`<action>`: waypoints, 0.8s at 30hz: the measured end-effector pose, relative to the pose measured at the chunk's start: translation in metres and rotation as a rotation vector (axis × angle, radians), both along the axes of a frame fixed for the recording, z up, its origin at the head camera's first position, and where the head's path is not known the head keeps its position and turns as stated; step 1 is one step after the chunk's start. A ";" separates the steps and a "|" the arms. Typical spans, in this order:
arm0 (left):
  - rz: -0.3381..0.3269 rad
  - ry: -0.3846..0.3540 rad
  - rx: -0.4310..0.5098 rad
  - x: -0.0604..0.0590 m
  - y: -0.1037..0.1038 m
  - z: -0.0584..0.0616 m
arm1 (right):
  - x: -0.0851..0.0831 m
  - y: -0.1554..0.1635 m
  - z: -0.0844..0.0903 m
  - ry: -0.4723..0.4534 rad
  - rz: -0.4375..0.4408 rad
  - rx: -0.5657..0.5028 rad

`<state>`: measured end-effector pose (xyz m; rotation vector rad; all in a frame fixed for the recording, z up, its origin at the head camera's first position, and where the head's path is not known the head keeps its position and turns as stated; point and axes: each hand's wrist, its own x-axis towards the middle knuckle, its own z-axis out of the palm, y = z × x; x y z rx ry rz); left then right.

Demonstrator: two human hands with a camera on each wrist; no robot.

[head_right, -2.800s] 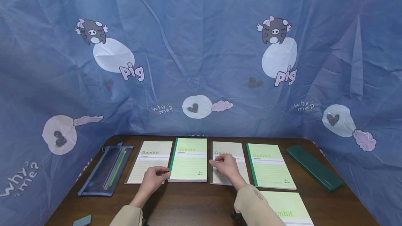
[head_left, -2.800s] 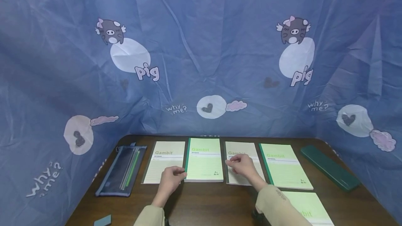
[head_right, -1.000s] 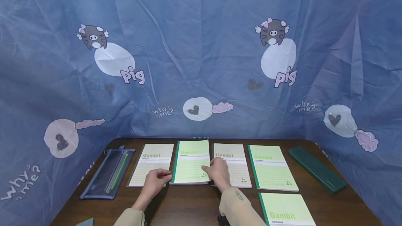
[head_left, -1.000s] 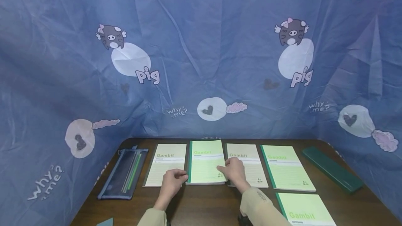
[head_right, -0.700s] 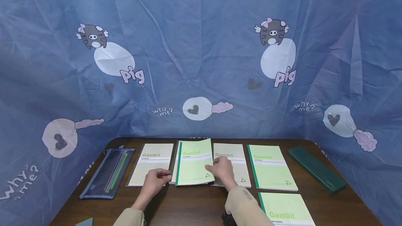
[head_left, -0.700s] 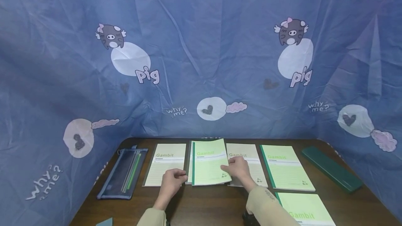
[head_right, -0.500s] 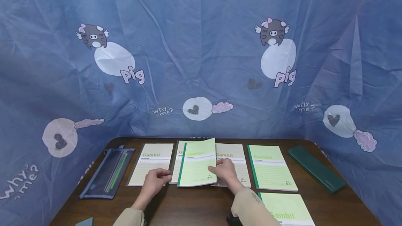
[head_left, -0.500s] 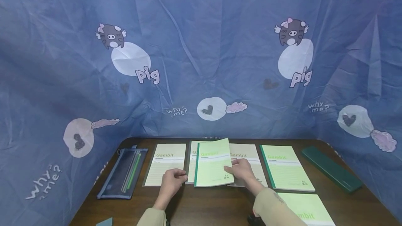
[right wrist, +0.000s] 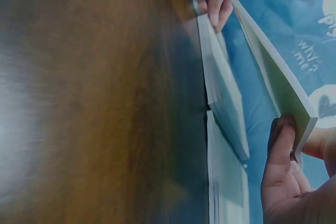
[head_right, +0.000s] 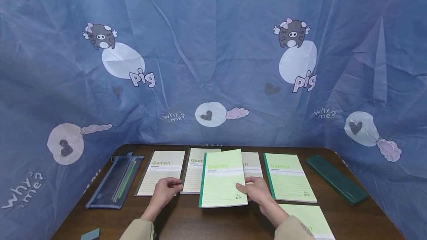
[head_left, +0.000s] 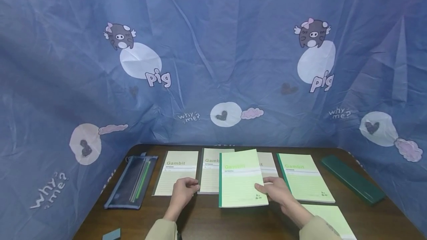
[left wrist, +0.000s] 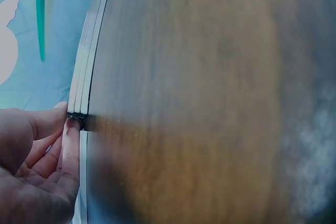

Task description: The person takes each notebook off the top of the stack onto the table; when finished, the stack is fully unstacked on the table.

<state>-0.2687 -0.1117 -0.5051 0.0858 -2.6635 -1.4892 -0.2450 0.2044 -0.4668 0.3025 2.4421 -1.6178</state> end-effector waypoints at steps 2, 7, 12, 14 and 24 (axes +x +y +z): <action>-0.002 0.003 0.001 0.000 0.000 0.000 | 0.009 0.006 0.002 -0.004 -0.006 0.002; -0.021 0.016 0.007 0.000 -0.001 0.000 | 0.033 0.020 0.002 -0.040 -0.026 -0.016; -0.032 0.018 0.007 0.001 0.000 0.002 | 0.058 0.032 -0.005 -0.055 -0.040 -0.013; -0.032 0.018 0.005 0.001 0.000 0.003 | 0.066 0.038 -0.009 -0.055 -0.036 0.021; -0.032 0.027 0.000 0.000 -0.001 0.003 | 0.098 0.066 -0.029 -0.172 0.018 -0.130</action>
